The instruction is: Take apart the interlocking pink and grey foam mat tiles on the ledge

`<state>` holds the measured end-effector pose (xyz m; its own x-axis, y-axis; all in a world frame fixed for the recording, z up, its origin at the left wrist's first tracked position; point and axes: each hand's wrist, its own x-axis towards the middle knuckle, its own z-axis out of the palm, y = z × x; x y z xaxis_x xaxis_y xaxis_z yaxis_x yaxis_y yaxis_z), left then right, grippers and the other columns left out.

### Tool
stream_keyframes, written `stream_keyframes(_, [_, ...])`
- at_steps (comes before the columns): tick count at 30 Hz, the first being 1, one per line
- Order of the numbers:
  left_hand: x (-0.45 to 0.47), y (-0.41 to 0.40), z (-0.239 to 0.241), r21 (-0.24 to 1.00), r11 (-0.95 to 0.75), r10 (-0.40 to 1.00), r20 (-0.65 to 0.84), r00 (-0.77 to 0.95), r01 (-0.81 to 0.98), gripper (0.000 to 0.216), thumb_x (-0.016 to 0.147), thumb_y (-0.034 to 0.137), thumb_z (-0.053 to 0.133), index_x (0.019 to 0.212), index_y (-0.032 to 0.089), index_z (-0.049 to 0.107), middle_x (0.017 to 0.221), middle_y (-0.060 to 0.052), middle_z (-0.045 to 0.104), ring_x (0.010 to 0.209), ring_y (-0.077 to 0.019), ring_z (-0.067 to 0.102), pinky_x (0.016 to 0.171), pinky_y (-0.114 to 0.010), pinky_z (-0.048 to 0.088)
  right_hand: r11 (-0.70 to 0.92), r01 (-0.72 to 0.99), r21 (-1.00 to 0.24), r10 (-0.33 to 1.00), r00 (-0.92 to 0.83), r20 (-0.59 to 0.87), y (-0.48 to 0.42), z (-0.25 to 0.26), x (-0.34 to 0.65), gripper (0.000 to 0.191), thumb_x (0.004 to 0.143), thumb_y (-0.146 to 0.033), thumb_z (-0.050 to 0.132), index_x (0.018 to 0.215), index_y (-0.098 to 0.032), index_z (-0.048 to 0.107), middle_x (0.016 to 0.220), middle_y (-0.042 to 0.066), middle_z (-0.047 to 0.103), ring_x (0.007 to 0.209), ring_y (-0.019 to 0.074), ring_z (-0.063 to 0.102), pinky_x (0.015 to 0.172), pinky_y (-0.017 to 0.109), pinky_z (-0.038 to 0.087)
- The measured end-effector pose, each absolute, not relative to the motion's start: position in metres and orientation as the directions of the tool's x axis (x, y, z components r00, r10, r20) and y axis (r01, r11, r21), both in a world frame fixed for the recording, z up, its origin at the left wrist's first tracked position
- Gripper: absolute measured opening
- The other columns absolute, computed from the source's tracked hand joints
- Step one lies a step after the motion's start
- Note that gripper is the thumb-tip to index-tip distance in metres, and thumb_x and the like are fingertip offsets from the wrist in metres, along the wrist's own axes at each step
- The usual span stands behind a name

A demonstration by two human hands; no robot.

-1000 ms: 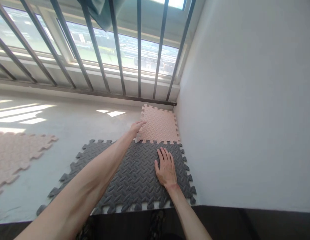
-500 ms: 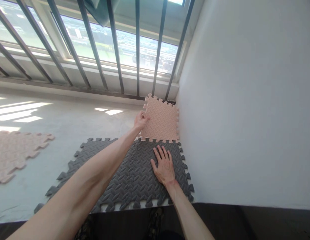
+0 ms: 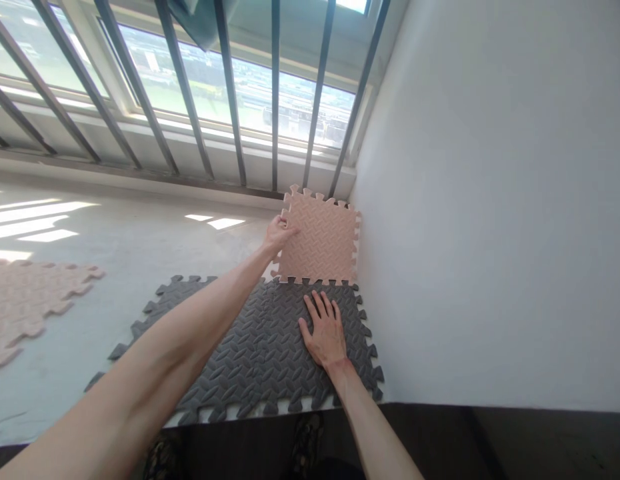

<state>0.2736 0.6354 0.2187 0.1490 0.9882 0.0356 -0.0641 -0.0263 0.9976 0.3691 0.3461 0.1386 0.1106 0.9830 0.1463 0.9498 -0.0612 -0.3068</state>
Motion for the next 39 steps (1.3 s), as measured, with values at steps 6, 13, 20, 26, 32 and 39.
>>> stream_keyframes(6, [0.266, 0.631, 0.273, 0.985, 0.000, 0.935, 0.062, 0.348, -0.173, 0.062, 0.048, 0.039, 0.104, 0.099, 0.018, 0.077, 0.090, -0.007, 0.082, 0.085, -0.0248, 0.076, 0.082, -0.041, 0.064, -0.152, 0.956, -0.249, 0.960, 0.203, 0.195, 0.346, 0.133, 0.367, 0.077, 0.107, -0.057, 0.044, 0.172, -0.019, 0.028, 0.185, 0.010, 0.017, 0.172, 0.0298, 0.010, 0.139, 0.060, 0.009])
stream_keyframes(13, [0.232, 0.595, 0.272, 0.989, -0.015, 0.940, 0.064, 0.336, -0.146, 0.059, 0.047, 0.051, 0.105, 0.090, 0.017, 0.082, 0.087, -0.010, 0.084, 0.090, -0.0290, 0.079, 0.082, -0.044, 0.067, -0.396, 0.890, -0.225, 0.884, 0.436, 0.170, 0.359, 0.120, 0.384, 0.094, 0.104, -0.067, 0.042, 0.168, 0.000, 0.030, 0.180, 0.026, 0.021, 0.170, 0.0411, 0.014, 0.136, 0.059, 0.016])
stream_keyframes(20, [0.220, 0.575, 0.273, 0.992, -0.043, 0.921, 0.085, 0.381, -0.117, 0.053, 0.050, 0.050, 0.104, 0.085, 0.017, 0.082, 0.085, -0.010, 0.084, 0.089, -0.0313, 0.080, 0.080, -0.045, 0.067, -0.363, 0.917, -0.162, 0.888, 0.394, 0.237, 0.361, 0.128, 0.398, 0.087, 0.103, -0.068, 0.044, 0.162, -0.005, 0.045, 0.170, 0.025, 0.046, 0.160, 0.0403, 0.034, 0.130, 0.057, 0.025])
stream_keyframes(26, [0.199, 0.579, 0.255, 0.979, -0.041, 0.962, 0.093, 0.257, -0.201, 0.059, 0.049, 0.052, 0.104, 0.088, 0.017, 0.079, 0.088, -0.010, 0.084, 0.087, -0.0299, 0.079, 0.079, -0.044, 0.067, -0.366, 0.918, -0.150, 0.875, 0.394, 0.280, 0.359, 0.128, 0.398, 0.081, 0.103, -0.067, 0.043, 0.159, -0.008, 0.048, 0.167, 0.024, 0.049, 0.157, 0.0397, 0.036, 0.127, 0.057, 0.026])
stream_keyframes(32, [0.169, 0.591, 0.259, 0.939, -0.046, 0.981, 0.106, 0.161, -0.340, 0.062, 0.050, 0.053, 0.104, 0.092, 0.017, 0.076, 0.093, -0.009, 0.084, 0.084, -0.0249, 0.077, 0.073, -0.038, 0.064, -0.362, 0.919, -0.154, 0.869, 0.393, 0.302, 0.359, 0.126, 0.399, 0.079, 0.103, -0.066, 0.044, 0.158, -0.010, 0.048, 0.168, 0.023, 0.048, 0.158, 0.0386, 0.033, 0.128, 0.057, 0.025])
stream_keyframes(39, [0.144, 0.585, 0.301, 0.891, -0.127, 0.977, 0.189, 0.102, -0.436, 0.057, 0.058, 0.053, 0.101, 0.096, 0.019, 0.077, 0.099, -0.007, 0.083, 0.087, -0.0209, 0.076, 0.076, -0.033, 0.061, -0.351, 0.918, -0.183, 0.870, 0.392, 0.299, 0.360, 0.118, 0.399, 0.081, 0.101, -0.064, 0.047, 0.159, -0.008, 0.048, 0.169, 0.023, 0.046, 0.159, 0.0390, 0.033, 0.129, 0.058, 0.024])
